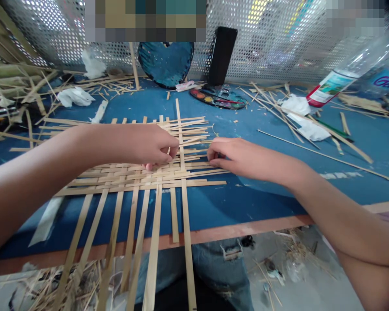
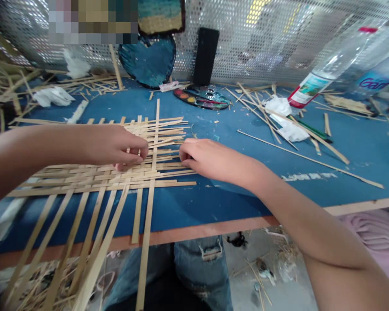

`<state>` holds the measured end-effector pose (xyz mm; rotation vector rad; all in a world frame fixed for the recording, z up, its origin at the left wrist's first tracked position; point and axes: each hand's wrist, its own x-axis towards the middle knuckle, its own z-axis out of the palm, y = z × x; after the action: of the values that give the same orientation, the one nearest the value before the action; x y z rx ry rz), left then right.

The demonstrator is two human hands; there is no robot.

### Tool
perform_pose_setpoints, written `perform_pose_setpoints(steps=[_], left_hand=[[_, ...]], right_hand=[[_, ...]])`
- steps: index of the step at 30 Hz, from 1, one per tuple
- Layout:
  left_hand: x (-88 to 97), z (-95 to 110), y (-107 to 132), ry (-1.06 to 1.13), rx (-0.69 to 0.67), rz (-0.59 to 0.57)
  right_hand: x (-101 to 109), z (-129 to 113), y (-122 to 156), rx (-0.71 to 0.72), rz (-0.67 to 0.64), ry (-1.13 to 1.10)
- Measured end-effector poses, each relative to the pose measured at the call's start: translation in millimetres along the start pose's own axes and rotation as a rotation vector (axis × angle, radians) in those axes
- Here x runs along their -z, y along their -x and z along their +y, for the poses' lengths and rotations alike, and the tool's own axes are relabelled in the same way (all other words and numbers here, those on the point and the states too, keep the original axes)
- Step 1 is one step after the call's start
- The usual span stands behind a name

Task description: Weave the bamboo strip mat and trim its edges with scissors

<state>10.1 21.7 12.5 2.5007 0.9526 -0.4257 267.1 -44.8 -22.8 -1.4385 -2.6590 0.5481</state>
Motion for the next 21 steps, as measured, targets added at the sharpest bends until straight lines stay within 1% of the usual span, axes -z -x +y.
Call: perform_pose_setpoints(steps=[3, 7, 10, 12, 15, 17, 21], left_hand=[[-0.8, -3, -2, 0.006, 0.01, -0.001], [-1.6, -10, -6, -0.031, 0.04, 0.075], [-2.3, -13, -10, -0.012, 0.068, 0.067], [-3.5, -13, -11, -0.006, 0.062, 0.062], [-6.1, -11, -11, -0.059, 0.023, 0.115], [-7.5, -10, -11, -0.074, 0.003, 0.137], [-8.1, -11, -11, 0.003, -0.003, 0.093]], right_hand=[[-3, -1, -1, -0.027, 0.03, 0.0], [-5, -5, 2, -0.08, 0.061, -0.012], [-5, -7, 6, -0.095, 0.055, -0.015], [-5, -7, 8, -0.102, 0.036, -0.022], [-6, -7, 7, -0.118, 0.013, -0.054], [-6, -6, 6, -0.108, 0.019, -0.062], [-8, -7, 6, -0.094, 0.029, -0.043]])
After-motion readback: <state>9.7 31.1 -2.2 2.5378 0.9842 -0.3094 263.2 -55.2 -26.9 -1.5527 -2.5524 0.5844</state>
